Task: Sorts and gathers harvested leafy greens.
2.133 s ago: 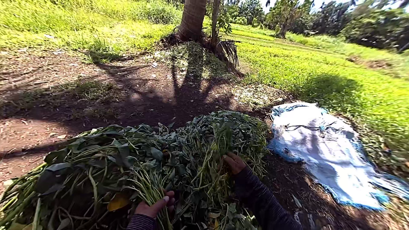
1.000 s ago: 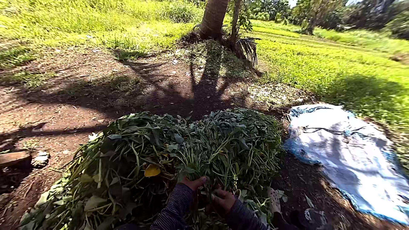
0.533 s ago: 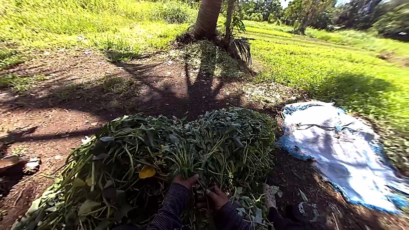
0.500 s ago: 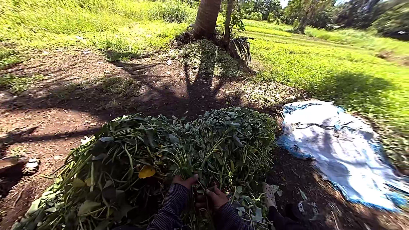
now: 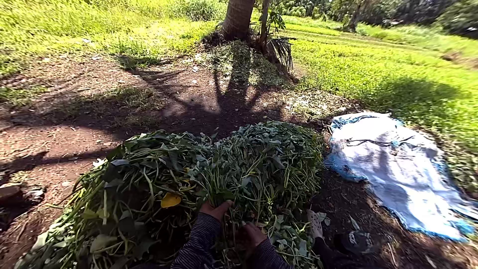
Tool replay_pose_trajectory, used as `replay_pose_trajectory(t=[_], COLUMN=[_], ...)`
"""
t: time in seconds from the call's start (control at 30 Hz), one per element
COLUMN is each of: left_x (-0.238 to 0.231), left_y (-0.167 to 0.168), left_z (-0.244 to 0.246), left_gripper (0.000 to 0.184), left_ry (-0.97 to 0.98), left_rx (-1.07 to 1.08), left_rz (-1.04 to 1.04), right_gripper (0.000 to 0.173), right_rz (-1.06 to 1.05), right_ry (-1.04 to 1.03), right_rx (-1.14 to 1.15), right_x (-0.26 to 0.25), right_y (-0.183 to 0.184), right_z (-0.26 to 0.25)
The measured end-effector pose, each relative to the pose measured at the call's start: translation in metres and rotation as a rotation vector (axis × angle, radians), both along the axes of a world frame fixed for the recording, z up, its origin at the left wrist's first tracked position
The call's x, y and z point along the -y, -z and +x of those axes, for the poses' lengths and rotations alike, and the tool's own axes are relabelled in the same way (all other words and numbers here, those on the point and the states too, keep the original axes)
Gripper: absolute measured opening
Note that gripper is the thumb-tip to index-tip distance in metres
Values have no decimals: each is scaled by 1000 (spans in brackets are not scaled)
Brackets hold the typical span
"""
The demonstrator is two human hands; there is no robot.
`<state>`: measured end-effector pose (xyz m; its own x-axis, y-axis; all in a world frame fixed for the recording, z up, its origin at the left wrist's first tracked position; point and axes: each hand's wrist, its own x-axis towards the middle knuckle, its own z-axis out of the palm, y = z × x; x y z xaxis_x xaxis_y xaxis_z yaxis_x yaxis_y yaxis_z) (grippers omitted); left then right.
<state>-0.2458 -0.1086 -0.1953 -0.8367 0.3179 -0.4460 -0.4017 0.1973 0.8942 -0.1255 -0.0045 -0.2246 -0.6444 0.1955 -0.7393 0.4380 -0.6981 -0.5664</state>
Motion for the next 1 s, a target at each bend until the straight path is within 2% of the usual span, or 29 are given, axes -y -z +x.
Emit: replay_pose_trajectory(t=[0.07, 0.13, 0.2, 0.3, 0.37, 0.47, 0.53, 0.6, 0.7, 0.8, 0.87, 0.93, 1.0], left_x=[2, 2, 2, 0, -1, -1, -1, 0, 6, 11, 12, 16, 18], left_y=[1, 1, 1, -3, -3, -5, -2, 1, -2, -8, -5, -5, -7], left_z=[-4, -5, -4, -5, -4, 1, 1, -2, -13, -21, -23, -27, -30], left_gripper=[31, 34, 35, 33, 38, 49, 58, 59, 56, 60, 59, 58, 58], left_ry=[50, 77, 52, -29, -44, 79, 116, 44, -89, -90, -125, -164, -173], left_rx=[5, 8, 36, 93, 99, 55, 33, 34, -17, -50, -61, -66, -62], left_rz=[22, 12, 15, 72, 83, -40, -119, -126, -168, -289, -307, -304, -307], right_gripper=[36, 24, 13, 9, 11, 17, 15, 16, 27, 32, 30, 31, 34], right_rz=[3, 81, 74, -86, -137, -54, 69, 240, 675, 993, 1058, 1000, 956], right_ry=[-136, -170, -104, 58, 143, 75, -42, -189, -494, -815, -1033, -1286, -1387], right_rx=[-116, -220, -267, -217, -131, -95, -144, -247, -329, -373, -333, -247, -240], right_x=[-1, -2, 0, -1, -1, -1, -1, -4, -10, -4, -1, -6, -29], right_y=[0, 3, 5, 4, 1, -11, -6, 8, 16, 4, 4, 15, 34], right_z=[4, 4, 4, 3, -1, -1, 3, 11, 25, 44, 57, 69, 76])
